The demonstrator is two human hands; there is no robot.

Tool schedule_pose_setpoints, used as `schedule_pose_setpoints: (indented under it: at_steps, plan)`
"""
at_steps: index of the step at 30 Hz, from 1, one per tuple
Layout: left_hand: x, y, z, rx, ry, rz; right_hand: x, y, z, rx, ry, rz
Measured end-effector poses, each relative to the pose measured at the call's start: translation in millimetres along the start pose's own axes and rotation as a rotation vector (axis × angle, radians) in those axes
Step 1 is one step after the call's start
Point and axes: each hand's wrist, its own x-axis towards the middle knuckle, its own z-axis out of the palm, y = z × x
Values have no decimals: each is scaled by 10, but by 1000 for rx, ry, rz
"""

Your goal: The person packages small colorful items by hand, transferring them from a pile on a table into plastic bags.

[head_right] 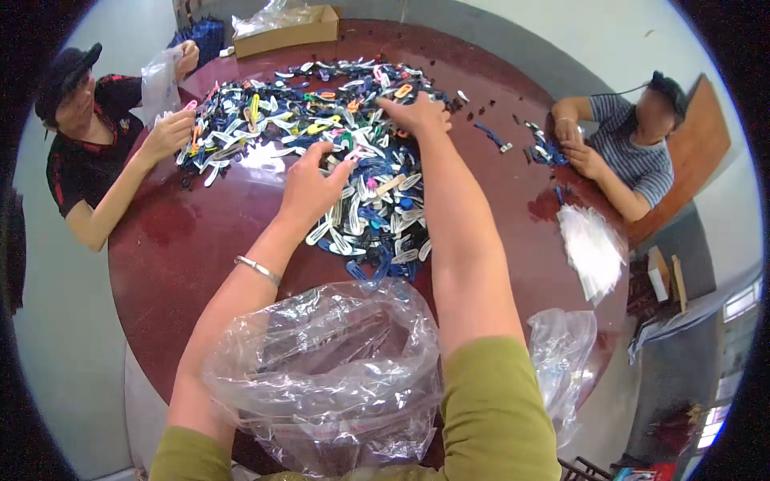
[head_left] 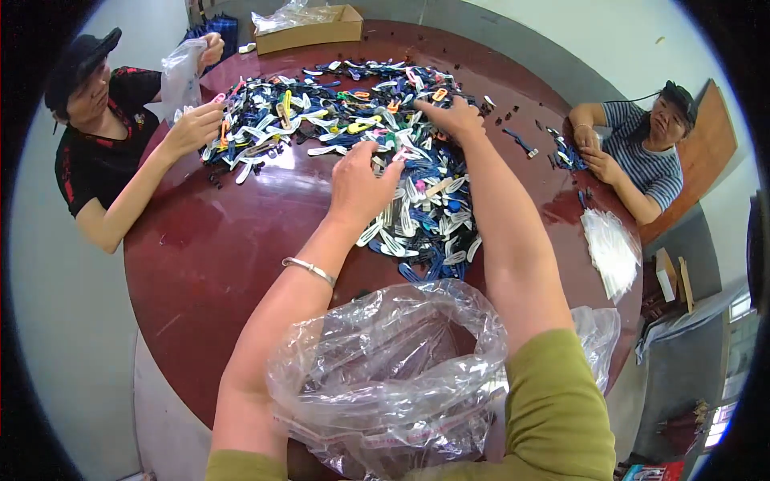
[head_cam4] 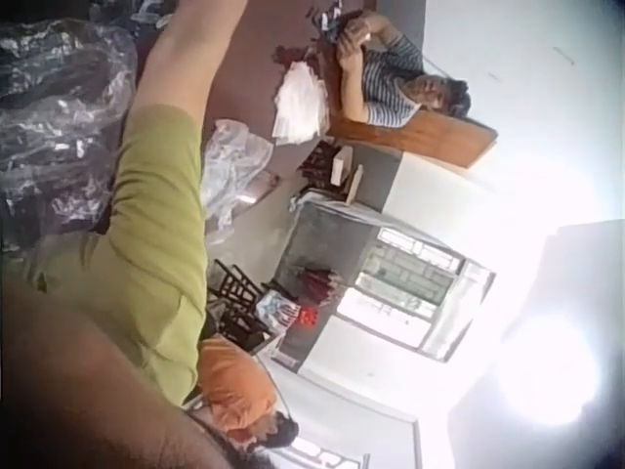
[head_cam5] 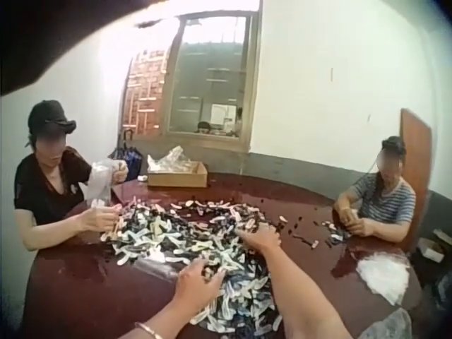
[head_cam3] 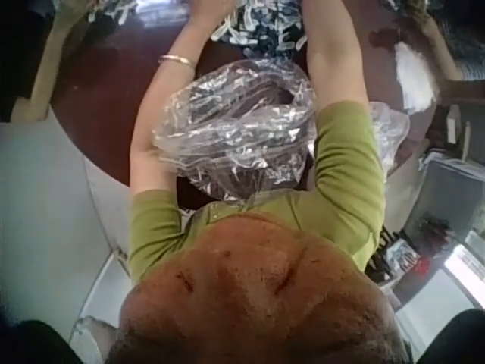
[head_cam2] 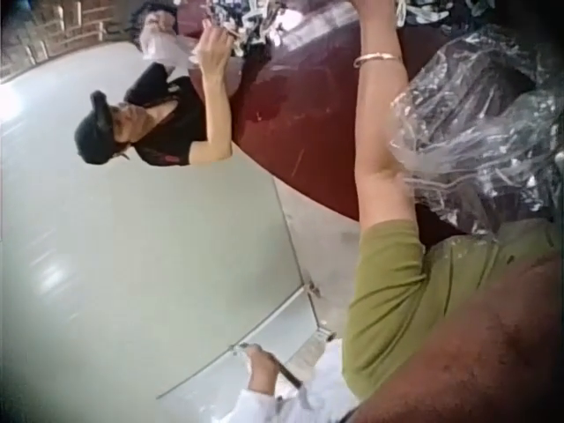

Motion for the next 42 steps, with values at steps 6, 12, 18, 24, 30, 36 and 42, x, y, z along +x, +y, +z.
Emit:
schedule_pose_setpoints:
  at_steps: [6, 12, 18, 24, 30, 36, 42]
  plan:
    - [605, -492, 10, 358, 229, 179, -29, 327, -15, 0, 83, -179]
    - [1389, -838, -38, 400, -397, -142, -141, 370, 28, 88, 109, -309]
    - [1327, -383, 279, 145, -574, -200, -159, 454, 58, 226, 34, -377]
    - [1057, -247, 285, -12, -413, -27, -493, 211, -126, 733, -254, -352]
    - [921, -226, 199, -60, -363, 104, -610, 241, -203, 980, -423, -310]
    - [663, 116, -8, -193, -292, 146, -774, 177, -278, 1006, -380, -427]
    - [384, 334, -317, -265, -235, 366, -1327, 106, -718, 966, -442, -356]
